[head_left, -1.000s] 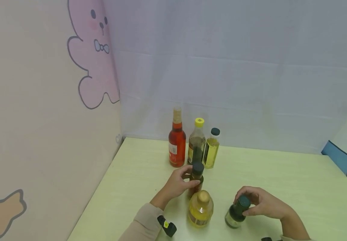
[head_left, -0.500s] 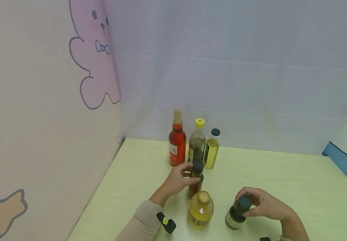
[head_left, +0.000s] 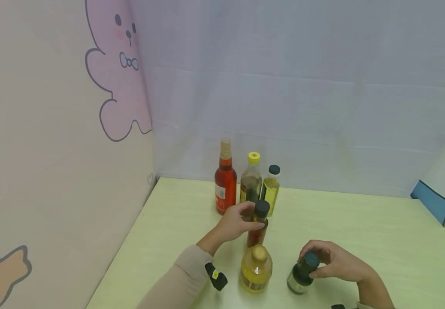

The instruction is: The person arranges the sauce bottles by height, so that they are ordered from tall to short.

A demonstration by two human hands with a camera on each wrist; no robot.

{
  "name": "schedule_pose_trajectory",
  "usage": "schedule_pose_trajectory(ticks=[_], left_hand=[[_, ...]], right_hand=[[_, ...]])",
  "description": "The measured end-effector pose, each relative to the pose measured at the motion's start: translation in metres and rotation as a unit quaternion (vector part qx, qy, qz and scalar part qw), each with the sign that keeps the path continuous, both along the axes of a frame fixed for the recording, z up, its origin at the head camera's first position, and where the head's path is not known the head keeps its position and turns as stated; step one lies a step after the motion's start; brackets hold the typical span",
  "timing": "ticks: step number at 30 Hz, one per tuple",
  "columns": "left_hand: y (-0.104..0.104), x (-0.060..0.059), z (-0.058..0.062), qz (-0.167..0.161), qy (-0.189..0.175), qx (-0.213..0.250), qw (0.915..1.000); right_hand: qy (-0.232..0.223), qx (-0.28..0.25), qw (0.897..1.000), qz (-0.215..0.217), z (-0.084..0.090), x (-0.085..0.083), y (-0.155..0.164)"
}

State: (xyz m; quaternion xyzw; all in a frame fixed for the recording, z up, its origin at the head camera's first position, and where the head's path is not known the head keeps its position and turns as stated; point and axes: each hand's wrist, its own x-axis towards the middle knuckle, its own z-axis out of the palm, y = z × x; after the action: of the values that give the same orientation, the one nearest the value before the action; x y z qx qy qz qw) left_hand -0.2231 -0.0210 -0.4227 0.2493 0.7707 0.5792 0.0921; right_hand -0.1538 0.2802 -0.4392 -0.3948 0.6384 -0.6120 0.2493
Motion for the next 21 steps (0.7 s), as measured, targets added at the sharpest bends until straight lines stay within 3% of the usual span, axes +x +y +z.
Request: schedule_pose_trajectory(ticks=[6, 21], left_hand=[[0.003, -0.008, 0.007, -0.018, 0.008, -0.008, 0.9998], [0.011, -0.023, 0.026, -0.007, 0.019, -0.042, 0.9989]], right_hand=[[0.003, -0.003, 1.0, 0.001, 0.0, 0.001, -0.001], [0.011, -0.005, 1.0, -0.003, -0.002, 0.001, -0.001]])
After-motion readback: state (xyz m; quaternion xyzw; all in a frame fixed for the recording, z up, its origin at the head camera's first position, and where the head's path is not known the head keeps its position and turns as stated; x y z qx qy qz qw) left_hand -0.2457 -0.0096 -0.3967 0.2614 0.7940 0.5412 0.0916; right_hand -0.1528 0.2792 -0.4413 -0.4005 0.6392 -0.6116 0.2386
